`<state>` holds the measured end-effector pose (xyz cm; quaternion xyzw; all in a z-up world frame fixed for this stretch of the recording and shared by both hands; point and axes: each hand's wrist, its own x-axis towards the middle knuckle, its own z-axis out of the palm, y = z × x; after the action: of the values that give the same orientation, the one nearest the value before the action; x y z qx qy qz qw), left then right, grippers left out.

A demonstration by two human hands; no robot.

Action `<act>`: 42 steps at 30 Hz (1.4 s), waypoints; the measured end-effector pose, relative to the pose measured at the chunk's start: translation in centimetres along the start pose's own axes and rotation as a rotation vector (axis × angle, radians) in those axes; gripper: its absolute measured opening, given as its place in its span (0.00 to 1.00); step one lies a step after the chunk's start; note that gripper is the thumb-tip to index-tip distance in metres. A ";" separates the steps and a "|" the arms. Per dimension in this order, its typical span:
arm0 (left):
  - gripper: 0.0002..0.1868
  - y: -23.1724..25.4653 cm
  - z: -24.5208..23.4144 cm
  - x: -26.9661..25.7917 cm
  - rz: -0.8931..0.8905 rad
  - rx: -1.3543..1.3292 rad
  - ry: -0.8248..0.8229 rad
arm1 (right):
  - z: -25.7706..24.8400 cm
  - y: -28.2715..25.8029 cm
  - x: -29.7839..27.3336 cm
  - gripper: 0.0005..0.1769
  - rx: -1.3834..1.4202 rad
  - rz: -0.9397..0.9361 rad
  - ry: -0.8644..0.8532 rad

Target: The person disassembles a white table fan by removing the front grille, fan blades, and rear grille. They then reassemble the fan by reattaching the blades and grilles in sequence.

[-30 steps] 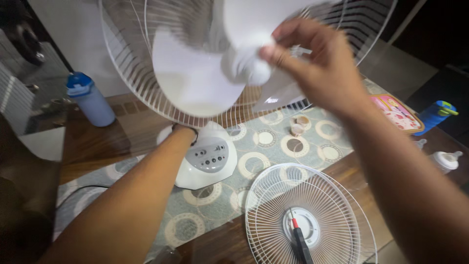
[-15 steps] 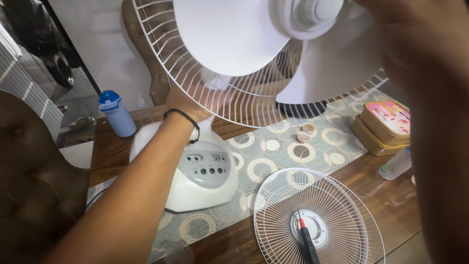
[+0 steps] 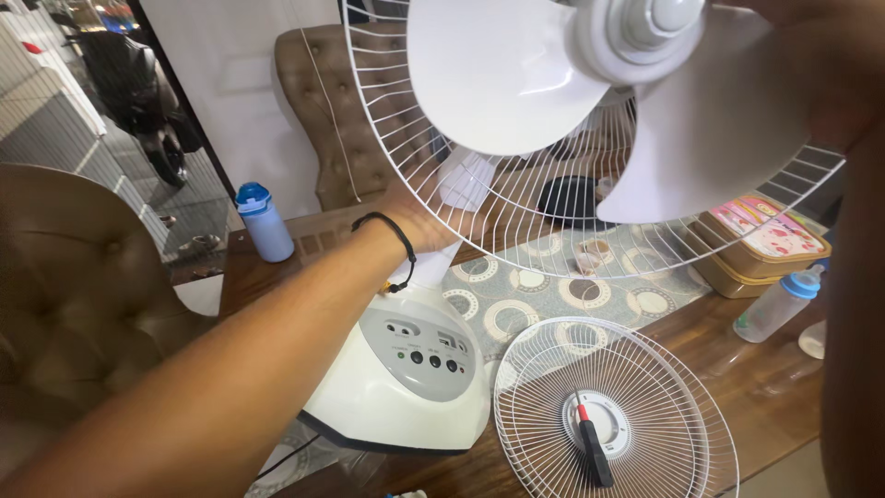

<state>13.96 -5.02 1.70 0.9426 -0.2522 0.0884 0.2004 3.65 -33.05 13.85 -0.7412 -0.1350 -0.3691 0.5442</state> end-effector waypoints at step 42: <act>0.56 -2.4 7.1 0.6 -0.120 -0.001 0.246 | -0.9 0.3 -0.8 0.11 -0.140 -0.055 -0.212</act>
<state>16.13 -6.41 -5.37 0.9378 -0.1690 0.1912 0.2352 2.94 -33.82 13.16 -0.8081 -0.1859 -0.3120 0.4637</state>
